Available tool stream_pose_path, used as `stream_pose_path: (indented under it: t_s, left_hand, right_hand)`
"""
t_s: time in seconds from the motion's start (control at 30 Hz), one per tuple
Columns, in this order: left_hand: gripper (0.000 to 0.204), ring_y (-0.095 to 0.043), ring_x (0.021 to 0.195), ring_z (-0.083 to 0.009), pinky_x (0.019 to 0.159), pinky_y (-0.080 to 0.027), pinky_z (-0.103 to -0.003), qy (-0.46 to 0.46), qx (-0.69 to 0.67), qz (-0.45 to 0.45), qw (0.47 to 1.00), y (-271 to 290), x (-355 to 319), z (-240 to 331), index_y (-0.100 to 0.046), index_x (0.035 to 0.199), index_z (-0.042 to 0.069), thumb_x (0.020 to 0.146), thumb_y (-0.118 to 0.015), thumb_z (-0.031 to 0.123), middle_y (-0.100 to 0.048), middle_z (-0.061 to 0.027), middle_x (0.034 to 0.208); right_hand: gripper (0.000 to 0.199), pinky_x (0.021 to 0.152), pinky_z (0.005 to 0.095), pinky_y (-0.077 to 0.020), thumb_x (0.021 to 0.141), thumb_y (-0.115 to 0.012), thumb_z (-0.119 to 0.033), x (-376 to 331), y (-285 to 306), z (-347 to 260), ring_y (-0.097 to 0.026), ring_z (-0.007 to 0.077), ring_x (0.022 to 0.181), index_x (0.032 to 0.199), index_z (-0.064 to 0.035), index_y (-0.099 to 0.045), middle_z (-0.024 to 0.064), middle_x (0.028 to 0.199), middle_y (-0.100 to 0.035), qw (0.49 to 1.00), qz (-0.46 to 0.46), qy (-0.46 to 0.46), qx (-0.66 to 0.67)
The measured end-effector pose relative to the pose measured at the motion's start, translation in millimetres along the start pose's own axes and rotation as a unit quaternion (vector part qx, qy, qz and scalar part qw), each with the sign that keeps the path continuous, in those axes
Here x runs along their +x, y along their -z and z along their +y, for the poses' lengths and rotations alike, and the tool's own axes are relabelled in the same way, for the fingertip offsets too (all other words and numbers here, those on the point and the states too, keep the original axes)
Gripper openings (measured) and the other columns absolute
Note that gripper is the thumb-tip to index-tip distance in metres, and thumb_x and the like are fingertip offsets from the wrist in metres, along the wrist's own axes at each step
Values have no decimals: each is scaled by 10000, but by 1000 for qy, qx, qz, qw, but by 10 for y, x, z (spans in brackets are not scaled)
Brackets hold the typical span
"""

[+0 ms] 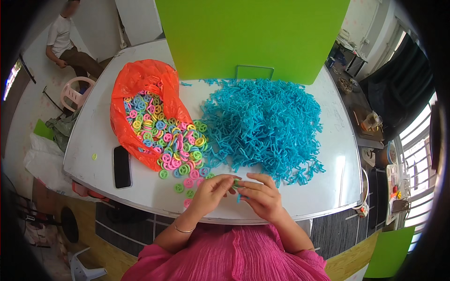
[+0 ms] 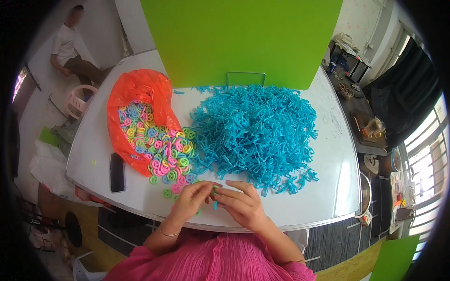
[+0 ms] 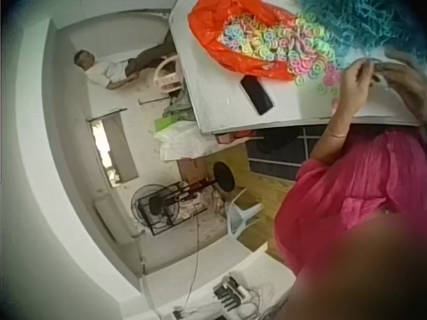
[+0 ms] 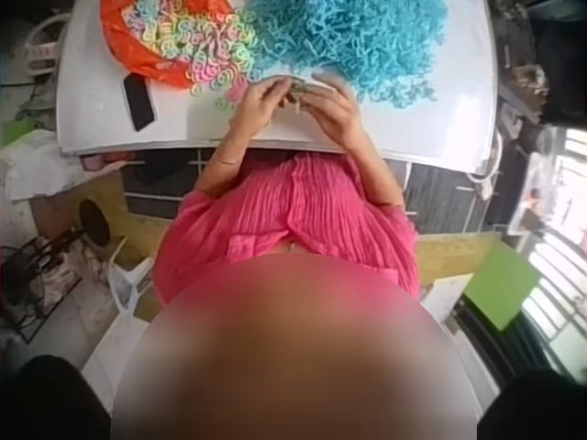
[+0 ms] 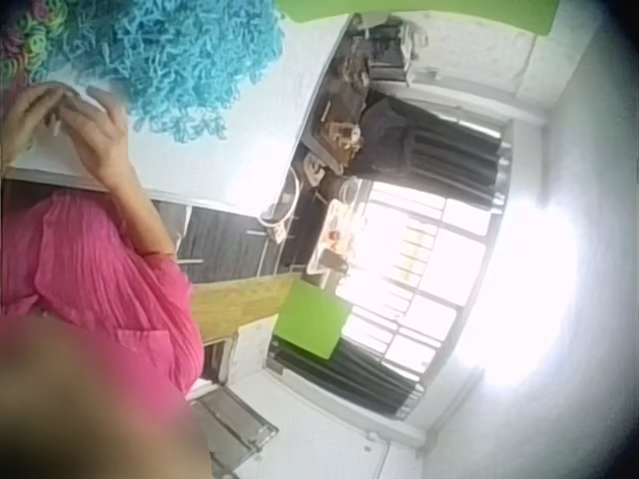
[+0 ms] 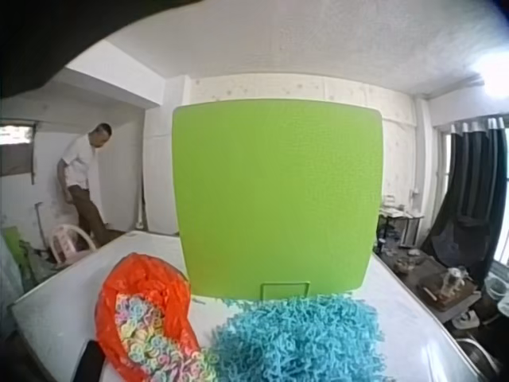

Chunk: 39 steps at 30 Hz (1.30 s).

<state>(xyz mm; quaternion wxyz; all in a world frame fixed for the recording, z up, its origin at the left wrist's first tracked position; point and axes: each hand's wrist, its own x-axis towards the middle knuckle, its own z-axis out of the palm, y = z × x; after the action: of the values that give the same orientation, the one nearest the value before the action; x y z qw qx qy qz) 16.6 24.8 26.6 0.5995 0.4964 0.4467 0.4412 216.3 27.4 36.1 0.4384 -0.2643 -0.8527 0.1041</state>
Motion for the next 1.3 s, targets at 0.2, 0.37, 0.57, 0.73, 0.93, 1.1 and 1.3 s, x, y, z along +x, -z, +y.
stream_pose_path:
  t_s: [0.2,0.37,0.57,0.73,0.93,1.1,1.3]
  left_hand:
    - [226,-576,756,-176,686,-456,-297,-123,343,62,929,178,36,97,-674,1066,66,858,-670,155,-616,-70,849]
    - [277,-520,887,-275,823,-426,-386,-220,523,64,821,36,15,-86,-688,1025,93,754,-737,122,-565,-62,831]
    - [161,-623,775,-127,673,-492,-255,-74,155,95,981,-43,13,-130,-665,1014,19,873,-676,96,-675,-47,863]
    - [142,-645,750,-99,617,-507,-206,-102,-35,78,991,-197,-33,-122,-652,1031,-14,931,-601,73,-693,-73,877]
    - [146,-657,762,-133,666,-557,-252,-123,-92,114,982,-306,-15,-159,-642,1033,-30,937,-581,62,-686,-88,903]
    - [142,-665,768,-151,677,-571,-268,-158,-84,136,974,-365,-62,-210,-635,1021,-37,941,-573,62,-679,-95,919]
    - [124,-672,755,-169,666,-579,-277,-192,-101,144,965,-387,-81,-245,-631,1006,-46,926,-589,40,-675,-106,912]
  right_hand:
    - [183,820,306,-483,887,-638,-51,-239,53,85,-605,161,938,1057,5,-601,106,1044,-639,855,151,-344,358]
    - [159,742,243,-451,910,-630,-100,-178,55,46,-569,103,848,1034,-1,-619,46,999,-627,843,94,-409,336]
    - [145,680,284,-451,858,-687,-113,-204,-132,-44,-583,175,736,962,-11,-686,86,789,-633,904,96,-381,168]
    - [168,706,239,-444,881,-671,-102,-175,-145,-116,-586,110,785,1005,11,-667,63,849,-663,909,75,-375,168]
    - [150,651,242,-434,872,-677,-84,-157,-239,-135,-573,102,731,994,4,-680,57,803,-659,903,111,-370,190]
    - [147,591,256,-416,844,-694,-54,-58,-245,-212,-550,115,661,983,-5,-691,59,737,-630,923,136,-332,137]
    - [260,534,285,-427,773,-716,12,-31,-227,-207,-560,168,621,1030,-29,-698,66,704,-608,962,105,-248,37]
